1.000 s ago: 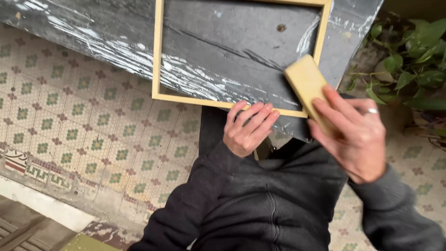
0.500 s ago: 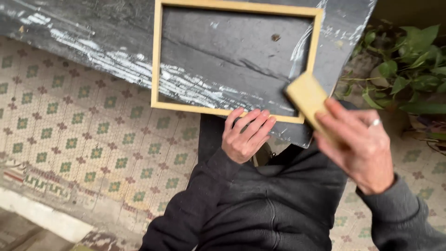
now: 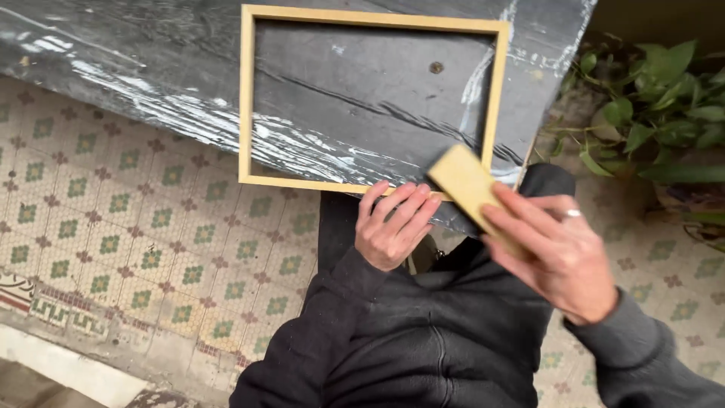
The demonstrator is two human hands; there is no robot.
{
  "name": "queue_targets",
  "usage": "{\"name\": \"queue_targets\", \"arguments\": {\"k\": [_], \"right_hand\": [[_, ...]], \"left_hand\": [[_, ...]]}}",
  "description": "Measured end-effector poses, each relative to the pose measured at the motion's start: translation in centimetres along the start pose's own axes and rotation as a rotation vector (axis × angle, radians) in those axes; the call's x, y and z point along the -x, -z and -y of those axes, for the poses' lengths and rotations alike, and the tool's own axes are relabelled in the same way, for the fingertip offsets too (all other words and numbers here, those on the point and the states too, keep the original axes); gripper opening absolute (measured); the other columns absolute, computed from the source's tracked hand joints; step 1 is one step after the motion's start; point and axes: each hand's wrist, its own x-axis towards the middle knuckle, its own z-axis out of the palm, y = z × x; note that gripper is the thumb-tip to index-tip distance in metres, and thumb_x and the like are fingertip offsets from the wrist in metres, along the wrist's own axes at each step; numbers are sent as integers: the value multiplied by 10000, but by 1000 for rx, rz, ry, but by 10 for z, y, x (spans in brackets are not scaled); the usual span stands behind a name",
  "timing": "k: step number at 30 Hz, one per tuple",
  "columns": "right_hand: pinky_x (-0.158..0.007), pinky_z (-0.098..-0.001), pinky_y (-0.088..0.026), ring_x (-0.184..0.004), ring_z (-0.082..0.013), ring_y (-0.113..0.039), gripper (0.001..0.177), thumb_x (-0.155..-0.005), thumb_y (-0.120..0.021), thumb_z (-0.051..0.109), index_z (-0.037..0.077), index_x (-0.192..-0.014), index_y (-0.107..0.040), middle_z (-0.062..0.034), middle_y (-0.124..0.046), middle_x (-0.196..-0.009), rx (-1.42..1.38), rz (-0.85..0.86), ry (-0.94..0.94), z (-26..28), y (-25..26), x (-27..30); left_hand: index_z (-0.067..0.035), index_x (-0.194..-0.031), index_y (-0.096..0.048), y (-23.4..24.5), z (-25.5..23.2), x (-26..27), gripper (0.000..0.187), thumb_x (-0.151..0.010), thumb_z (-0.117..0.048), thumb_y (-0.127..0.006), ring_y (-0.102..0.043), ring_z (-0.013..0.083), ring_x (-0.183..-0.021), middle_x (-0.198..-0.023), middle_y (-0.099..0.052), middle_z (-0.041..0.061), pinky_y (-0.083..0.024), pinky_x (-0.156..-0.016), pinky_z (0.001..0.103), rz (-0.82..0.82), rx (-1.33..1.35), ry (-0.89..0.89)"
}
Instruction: Sanding the edges of a wooden picture frame using a sanding block.
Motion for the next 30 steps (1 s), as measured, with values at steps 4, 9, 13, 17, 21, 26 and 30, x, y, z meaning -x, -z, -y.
{"name": "queue_targets", "arguments": {"k": [4, 9, 13, 17, 21, 26, 30], "right_hand": [[-885, -395, -546, -1015, -289, -639, 494, -782, -862, 138, 107, -1258, -733, -102, -685, -1394, -7, 3, -40, 14, -2, -10], [-858, -384, -544, -973, -255, -641, 490, -760, -862, 131, 86, -1233, -741, -98, -688, -1357, -50, 1, -7, -14, -6, 4], [-859, -373, -531, -970, -255, -626, 486, -790, -866, 124, 71, -1256, -742, -109, -679, -1377, -39, -27, -45, 13, -4, -13], [-879, -373, -537, -969, -271, -626, 477, -779, -859, 130, 73, -1239, -744, -99, -687, -1375, -29, -26, -22, 2, 1, -6], [-885, -379, -529, -971, -281, -623, 495, -783, -863, 136, 75, -1260, -745, -105, -671, -1405, -1, -30, -46, 6, -7, -15], [-886, -377, -538, -983, -295, -635, 505, -767, -865, 147, 79, -1252, -739, -99, -680, -1389, 12, -37, -7, -5, 3, -7], [-905, -385, -538, -988, -294, -626, 528, -781, -856, 132, 65, -1287, -723, -107, -672, -1425, 5, -11, -57, 14, -8, -13]], "left_hand": [[-121, -1334, -708, 14, -5, 5, 535, -825, -172, -864, -569, 203, -1300, -1394, -642, 22, -414, -1174, 477, 30, -9, 23], [-115, -1314, -716, 1, 2, -1, 513, -826, -153, -869, -569, 199, -1297, -1376, -638, 17, -411, -1163, 473, -34, -21, -9], [-105, -1324, -712, 12, -4, 2, 539, -811, -160, -869, -561, 210, -1298, -1389, -633, 26, -411, -1162, 481, 25, 31, 6], [-106, -1334, -704, 2, 1, -4, 547, -817, -151, -876, -551, 211, -1310, -1399, -623, 23, -410, -1161, 486, -22, 12, -13], [-115, -1348, -701, 13, -2, 0, 558, -817, -144, -869, -550, 207, -1320, -1411, -628, 18, -408, -1182, 485, 18, 26, 22], [-115, -1354, -690, 1, 3, -4, 554, -834, -169, -870, -555, 212, -1314, -1403, -629, 27, -402, -1173, 494, -8, -1, -7], [-119, -1357, -688, 11, -4, 7, 560, -829, -171, -865, -563, 211, -1315, -1398, -637, 27, -399, -1179, 493, 33, -3, 29]]}}
